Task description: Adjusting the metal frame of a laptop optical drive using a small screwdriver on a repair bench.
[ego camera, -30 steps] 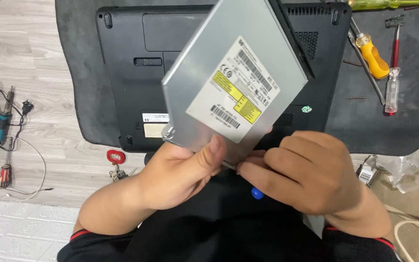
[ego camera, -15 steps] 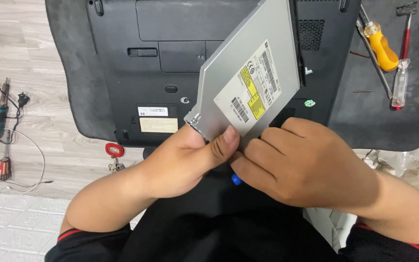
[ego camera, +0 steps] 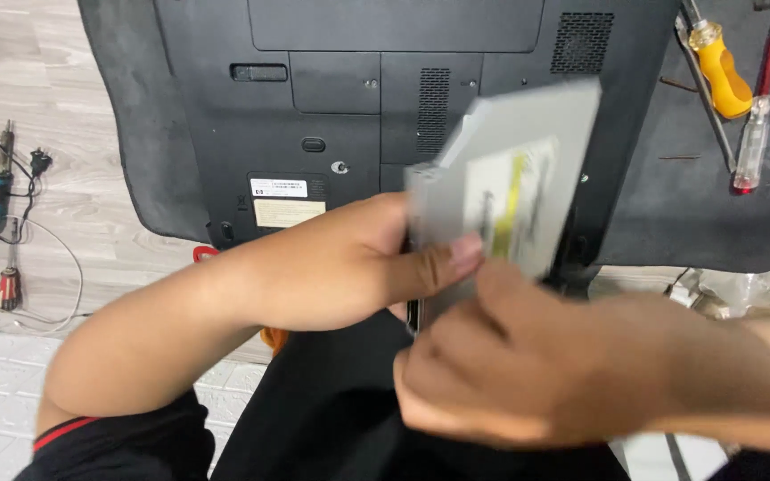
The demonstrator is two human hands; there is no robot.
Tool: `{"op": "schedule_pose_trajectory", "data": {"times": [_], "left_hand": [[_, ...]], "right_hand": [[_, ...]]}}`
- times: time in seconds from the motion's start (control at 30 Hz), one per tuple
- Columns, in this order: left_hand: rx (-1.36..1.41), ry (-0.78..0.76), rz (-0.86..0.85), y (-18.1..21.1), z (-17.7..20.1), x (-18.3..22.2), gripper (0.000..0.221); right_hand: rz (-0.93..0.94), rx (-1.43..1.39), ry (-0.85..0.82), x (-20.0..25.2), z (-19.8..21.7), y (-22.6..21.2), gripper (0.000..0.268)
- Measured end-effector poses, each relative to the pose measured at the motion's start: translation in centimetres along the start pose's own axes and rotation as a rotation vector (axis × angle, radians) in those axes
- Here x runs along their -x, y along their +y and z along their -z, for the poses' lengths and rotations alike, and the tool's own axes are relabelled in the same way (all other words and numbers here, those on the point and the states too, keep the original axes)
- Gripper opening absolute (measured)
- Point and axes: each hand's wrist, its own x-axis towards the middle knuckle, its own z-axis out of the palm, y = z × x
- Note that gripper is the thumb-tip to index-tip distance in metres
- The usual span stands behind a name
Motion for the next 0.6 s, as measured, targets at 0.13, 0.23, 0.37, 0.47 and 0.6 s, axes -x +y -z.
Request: {"op": "schedule_pose_trajectory", "data": {"times": [0.13,0.23,0.37,0.47,0.6], "left_hand": [[-0.251,-0.135,0.405,4.3,-0.4,-0.7,0.055],[-0.299,-0.221,0.385,5.3,-0.6,-0.1,0.042],[-0.364,-0.176,0.467,7.5,-1.3,0.3,0.055],[-0.314,-0.167,0.401,6.9,-1.0,0.4,0.037],[-0.245,-0.298,0.522,7.1,-1.5,0.3,0.035]], "right_hand": [[0.471,0.318,-0.068,-0.5,2.5,-0.1,0.024],[0.152,0.134,-0.006,-1.0,4.4,0.0,0.019],[-0.155,-0.452,-0.269,-2.1,5.8,0.9,0.028],[-0.26,-0.391,0.108,-1.6,4.9,1.5,0.012],[-0.312,-0.427,0.199,-1.5,3.5,0.0,0.02]]}}
